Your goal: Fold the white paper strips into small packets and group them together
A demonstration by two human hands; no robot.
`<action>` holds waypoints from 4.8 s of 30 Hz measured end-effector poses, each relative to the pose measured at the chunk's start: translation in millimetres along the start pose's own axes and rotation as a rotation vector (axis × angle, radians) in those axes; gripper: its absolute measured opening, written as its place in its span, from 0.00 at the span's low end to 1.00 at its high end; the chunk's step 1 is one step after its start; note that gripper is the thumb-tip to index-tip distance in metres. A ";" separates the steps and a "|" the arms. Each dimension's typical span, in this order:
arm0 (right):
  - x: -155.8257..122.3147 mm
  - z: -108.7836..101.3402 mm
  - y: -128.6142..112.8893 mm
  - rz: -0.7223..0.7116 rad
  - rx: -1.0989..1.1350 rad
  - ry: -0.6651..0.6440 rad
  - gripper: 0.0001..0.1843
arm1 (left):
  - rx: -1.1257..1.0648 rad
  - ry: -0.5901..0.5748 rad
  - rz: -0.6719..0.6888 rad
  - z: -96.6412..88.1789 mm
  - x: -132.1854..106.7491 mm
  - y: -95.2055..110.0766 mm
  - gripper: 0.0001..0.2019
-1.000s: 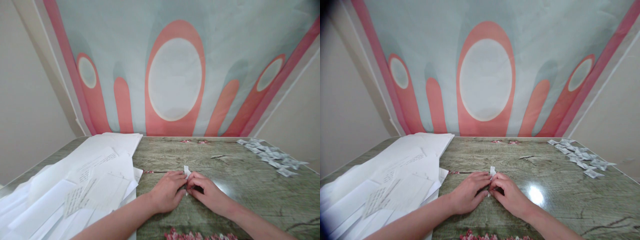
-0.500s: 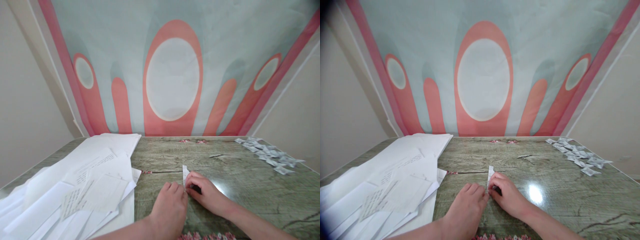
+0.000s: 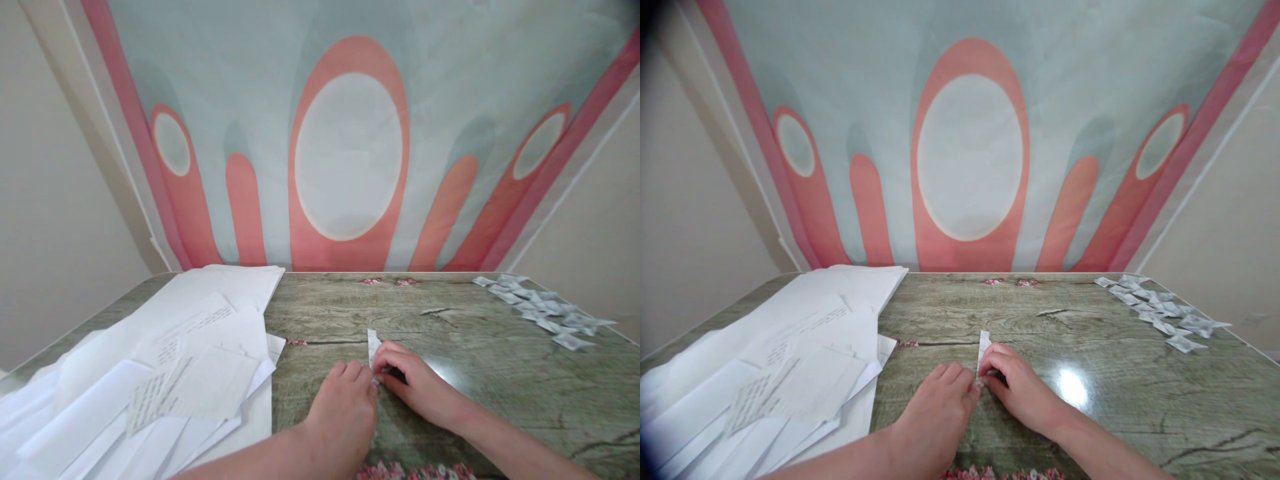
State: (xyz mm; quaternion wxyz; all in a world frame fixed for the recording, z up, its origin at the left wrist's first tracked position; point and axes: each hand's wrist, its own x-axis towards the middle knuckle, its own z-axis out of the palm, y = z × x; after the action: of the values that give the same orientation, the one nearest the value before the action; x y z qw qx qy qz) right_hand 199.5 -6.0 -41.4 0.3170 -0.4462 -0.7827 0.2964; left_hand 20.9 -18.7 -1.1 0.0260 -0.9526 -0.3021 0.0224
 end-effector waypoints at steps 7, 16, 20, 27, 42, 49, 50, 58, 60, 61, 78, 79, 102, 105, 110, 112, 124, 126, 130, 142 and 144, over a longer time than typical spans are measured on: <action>-1.6 -0.5 1.0 -0.017 0.012 0.006 0.05 | -0.021 0.005 0.010 2.2 0.9 -1.8 0.13; -6.3 -9.2 17.7 -0.120 -0.224 0.111 0.10 | -0.072 -0.017 0.086 11.8 -0.2 -5.1 0.14; -5.3 -13.1 25.4 -0.172 -0.402 0.072 0.14 | -0.070 -0.046 0.094 9.0 -1.4 -6.8 0.15; -6.3 -9.9 20.5 -0.186 -0.510 0.101 0.13 | -0.008 0.059 0.004 16.4 -0.3 1.3 0.19; -12.8 -4.5 -15.7 -0.343 -0.426 -0.039 0.13 | -0.040 0.113 -0.322 31.0 7.2 -24.3 0.27; -9.2 -31.5 5.8 -0.416 -0.618 -0.055 0.13 | -0.101 0.130 -0.304 24.9 9.6 -34.7 0.22; -8.8 -33.5 7.3 -0.443 -0.674 -0.053 0.13 | -0.106 0.134 -0.298 24.6 10.1 -36.3 0.21; -9.6 -27.1 8.1 -0.667 -0.932 -0.004 0.15 | -0.090 0.148 -0.214 26.2 12.7 -41.4 0.15; -9.8 -24.8 8.5 -0.669 -0.940 0.001 0.15 | -0.081 0.156 -0.184 27.5 13.1 -40.8 0.14; -9.7 -23.9 8.5 -0.664 -0.935 0.008 0.15 | -0.077 0.161 -0.171 28.2 13.1 -40.5 0.14; -6.6 -17.7 11.1 -0.213 -0.417 0.027 0.11 | -0.145 0.154 -0.050 29.7 8.9 -41.7 0.17; -6.6 -16.5 10.7 -0.183 -0.378 0.037 0.10 | -0.147 0.153 -0.040 28.6 8.5 -41.6 0.16; 2.7 -9.0 17.2 0.033 -0.113 0.074 0.05 | -0.109 0.092 0.069 15.7 6.1 -34.9 0.18; 3.2 -9.4 17.4 0.031 -0.096 0.081 0.04 | -0.076 0.067 0.109 15.8 4.3 -29.2 0.20; 3.6 -9.9 18.8 0.053 -0.081 0.109 0.02 | -0.058 0.050 0.090 18.1 3.6 -25.3 0.21; 3.7 -9.8 18.7 0.053 -0.076 0.109 0.03 | -0.067 0.045 0.082 18.0 4.0 -25.7 0.21; 4.7 -8.0 16.7 0.035 -0.089 0.109 0.05 | -0.115 0.121 0.022 12.4 5.7 -20.0 0.16; 4.4 -7.3 17.3 0.030 -0.092 0.114 0.05 | -0.123 0.123 0.015 12.1 5.5 -19.8 0.16; 3.4 -5.0 19.1 0.027 -0.090 0.135 0.04 | -0.130 0.133 -0.001 11.5 5.4 -19.0 0.16; -3.1 -0.3 30.2 0.089 -0.392 0.199 0.12 | -0.151 0.142 0.000 10.8 5.3 -18.4 0.17; -3.1 -1.1 31.2 0.111 -0.436 0.190 0.14 | -0.158 0.142 -0.003 11.2 5.2 -18.9 0.17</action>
State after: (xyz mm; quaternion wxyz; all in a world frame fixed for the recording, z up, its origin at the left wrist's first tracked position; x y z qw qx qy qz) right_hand 217.5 4.8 -64.8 0.2684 -0.5723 -0.7691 0.0941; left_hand 13.6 0.2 -11.1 -0.0279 -0.9504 -0.3020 -0.0691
